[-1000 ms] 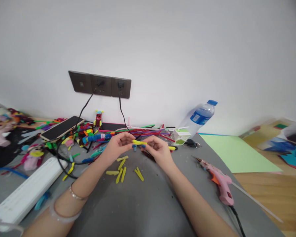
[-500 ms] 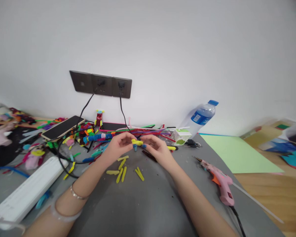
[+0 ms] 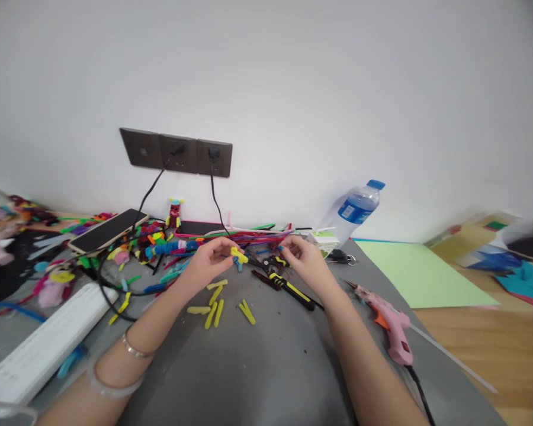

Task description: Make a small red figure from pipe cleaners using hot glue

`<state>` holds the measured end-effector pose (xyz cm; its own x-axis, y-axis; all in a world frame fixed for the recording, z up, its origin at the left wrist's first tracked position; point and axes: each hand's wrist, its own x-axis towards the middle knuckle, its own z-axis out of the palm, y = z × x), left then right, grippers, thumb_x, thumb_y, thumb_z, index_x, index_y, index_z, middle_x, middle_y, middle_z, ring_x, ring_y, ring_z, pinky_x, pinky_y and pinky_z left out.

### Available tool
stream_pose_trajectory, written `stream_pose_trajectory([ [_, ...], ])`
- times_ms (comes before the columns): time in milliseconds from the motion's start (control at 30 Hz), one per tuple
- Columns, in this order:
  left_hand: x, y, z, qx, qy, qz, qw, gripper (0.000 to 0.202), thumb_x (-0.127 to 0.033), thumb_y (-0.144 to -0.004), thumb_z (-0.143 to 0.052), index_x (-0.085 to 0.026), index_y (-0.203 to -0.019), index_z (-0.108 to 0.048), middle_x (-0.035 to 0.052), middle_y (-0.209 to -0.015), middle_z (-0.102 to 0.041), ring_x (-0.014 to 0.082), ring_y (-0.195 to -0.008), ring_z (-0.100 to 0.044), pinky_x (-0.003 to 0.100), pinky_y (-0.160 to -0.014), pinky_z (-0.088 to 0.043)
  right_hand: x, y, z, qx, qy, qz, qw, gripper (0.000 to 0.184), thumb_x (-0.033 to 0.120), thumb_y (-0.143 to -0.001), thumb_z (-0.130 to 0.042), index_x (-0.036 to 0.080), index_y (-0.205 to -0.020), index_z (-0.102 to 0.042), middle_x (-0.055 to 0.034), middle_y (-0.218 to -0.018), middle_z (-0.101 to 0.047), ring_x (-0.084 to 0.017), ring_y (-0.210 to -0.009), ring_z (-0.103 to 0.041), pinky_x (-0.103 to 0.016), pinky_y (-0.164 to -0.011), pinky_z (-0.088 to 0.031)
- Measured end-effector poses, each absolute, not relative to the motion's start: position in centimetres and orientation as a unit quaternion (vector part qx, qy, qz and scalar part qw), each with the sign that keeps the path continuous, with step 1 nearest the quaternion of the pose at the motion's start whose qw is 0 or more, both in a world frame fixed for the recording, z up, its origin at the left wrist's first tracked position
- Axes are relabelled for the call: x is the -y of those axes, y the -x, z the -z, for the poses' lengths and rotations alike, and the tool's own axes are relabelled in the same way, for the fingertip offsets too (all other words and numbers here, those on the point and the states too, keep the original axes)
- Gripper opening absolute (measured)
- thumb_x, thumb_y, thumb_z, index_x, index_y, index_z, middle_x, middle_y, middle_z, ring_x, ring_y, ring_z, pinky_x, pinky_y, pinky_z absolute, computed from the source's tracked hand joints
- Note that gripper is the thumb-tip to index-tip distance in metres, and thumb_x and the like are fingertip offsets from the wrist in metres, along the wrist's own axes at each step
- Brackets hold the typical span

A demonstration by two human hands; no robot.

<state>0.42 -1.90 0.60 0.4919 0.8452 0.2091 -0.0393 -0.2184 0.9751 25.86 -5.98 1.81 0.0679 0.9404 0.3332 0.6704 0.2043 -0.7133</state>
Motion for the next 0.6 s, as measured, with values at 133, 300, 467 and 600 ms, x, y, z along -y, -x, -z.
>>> stream_pose_trajectory([
  [133, 1.9, -0.4, -0.6, -0.309, -0.668, -0.405, 0.543, 0.026, -0.028, -0.076, -0.071, -0.016, -0.098, -0.061, 0.0104, -0.102, -0.072, 0.0207, -0.095, -0.067, 0.031, -0.083, -0.051, 6.0, -26.3, -1.8, 0.654, 0.622, -0.170, 0.396, 0.011, 0.024, -0.081, -0.051, 0.019, -0.075, -0.059, 0.0004, -0.064, -0.058, -0.015, -0.057, -0.051, -0.027, -0.058, -0.037],
  [300, 1.8, -0.3, -1.0, -0.298, -0.671, -0.410, 0.542, 0.025, -0.028, -0.075, -0.071, -0.016, -0.096, -0.063, 0.0099, -0.101, -0.071, 0.0205, -0.095, -0.066, 0.031, -0.083, -0.051, 6.1, -26.5, -3.0, 0.641, 0.625, -0.152, 0.419, 0.012, 0.026, -0.082, -0.049, 0.020, -0.074, -0.055, 0.0010, -0.061, -0.054, -0.015, -0.056, -0.047, -0.028, -0.057, -0.035],
  [467, 1.9, -0.2, -1.1, -0.295, -0.677, -0.407, 0.538, 0.024, -0.027, -0.075, -0.072, -0.016, -0.094, -0.064, 0.0083, -0.096, -0.070, 0.0188, -0.090, -0.065, 0.028, -0.077, -0.052, 10.4, -29.6, -6.1, 0.590, 0.687, -0.115, 0.407, 0.020, 0.038, -0.084, -0.050, 0.019, -0.082, -0.058, -0.0051, -0.072, -0.063, -0.020, -0.065, -0.056, -0.033, -0.063, -0.041],
  [600, 1.9, -0.2, -1.2, -0.296, -0.677, -0.407, 0.537, 0.025, -0.030, -0.073, -0.074, -0.016, -0.092, -0.064, 0.0064, -0.089, -0.068, 0.0173, -0.083, -0.064, 0.026, -0.070, -0.051, 17.7, -35.4, -4.8, 0.463, 0.823, -0.087, 0.319, 0.028, 0.049, -0.076, -0.056, 0.022, -0.071, -0.061, -0.0085, -0.070, -0.069, -0.026, -0.066, -0.064, -0.036, -0.061, -0.047],
])
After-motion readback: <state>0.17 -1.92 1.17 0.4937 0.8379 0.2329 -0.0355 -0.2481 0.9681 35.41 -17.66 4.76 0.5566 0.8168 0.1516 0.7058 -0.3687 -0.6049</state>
